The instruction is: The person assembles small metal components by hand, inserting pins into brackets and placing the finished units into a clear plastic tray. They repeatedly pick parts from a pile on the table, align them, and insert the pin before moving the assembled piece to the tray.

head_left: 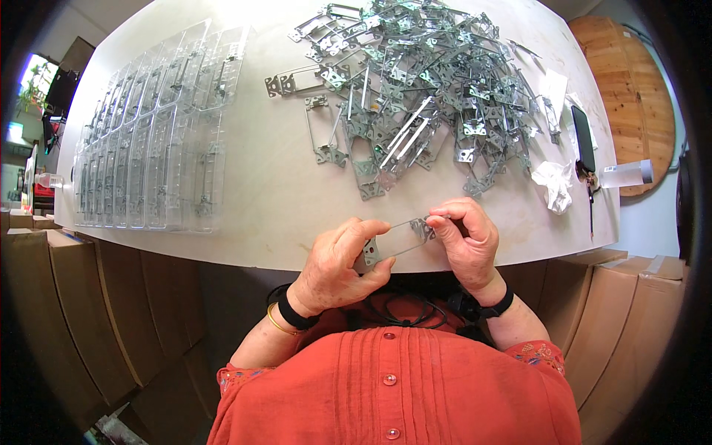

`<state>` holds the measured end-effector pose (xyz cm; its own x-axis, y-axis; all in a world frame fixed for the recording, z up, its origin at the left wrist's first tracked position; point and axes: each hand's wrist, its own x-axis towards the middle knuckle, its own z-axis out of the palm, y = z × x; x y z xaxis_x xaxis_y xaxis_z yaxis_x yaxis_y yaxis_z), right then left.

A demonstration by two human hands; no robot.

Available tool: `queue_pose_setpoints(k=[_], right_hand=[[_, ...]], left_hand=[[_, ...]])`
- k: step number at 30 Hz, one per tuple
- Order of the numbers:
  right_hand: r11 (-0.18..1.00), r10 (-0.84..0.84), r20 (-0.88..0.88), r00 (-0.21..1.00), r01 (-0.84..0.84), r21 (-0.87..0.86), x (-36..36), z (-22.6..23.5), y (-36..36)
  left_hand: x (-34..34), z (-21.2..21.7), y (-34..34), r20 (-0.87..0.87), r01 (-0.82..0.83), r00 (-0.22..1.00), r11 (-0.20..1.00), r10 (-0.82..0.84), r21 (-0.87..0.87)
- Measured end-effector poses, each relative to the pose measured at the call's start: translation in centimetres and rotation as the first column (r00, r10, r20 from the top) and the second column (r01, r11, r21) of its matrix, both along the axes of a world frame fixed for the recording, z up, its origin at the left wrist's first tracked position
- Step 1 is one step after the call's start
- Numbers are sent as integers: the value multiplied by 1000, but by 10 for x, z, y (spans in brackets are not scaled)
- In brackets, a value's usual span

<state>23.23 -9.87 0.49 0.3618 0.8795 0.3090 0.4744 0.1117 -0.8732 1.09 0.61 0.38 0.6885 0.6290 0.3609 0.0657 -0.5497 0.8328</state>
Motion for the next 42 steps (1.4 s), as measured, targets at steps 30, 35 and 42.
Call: queue_pose_setpoints(k=[30, 35, 42], right_hand=[[1000, 3, 160, 987, 1, -23, -3, 14, 5], [997, -24, 124, 992, 34, -75, -2, 8, -2], [997, -64, 5, 998, 65, -41, -3, -2, -4]], left_hand=[[-1, 1, 1, 0, -23, 1000, 999, 23, 24], [-2, 0, 1, 78, -18, 997, 998, 14, 58], [1, -1, -3, 109, -25, 994, 999, 22, 28]])
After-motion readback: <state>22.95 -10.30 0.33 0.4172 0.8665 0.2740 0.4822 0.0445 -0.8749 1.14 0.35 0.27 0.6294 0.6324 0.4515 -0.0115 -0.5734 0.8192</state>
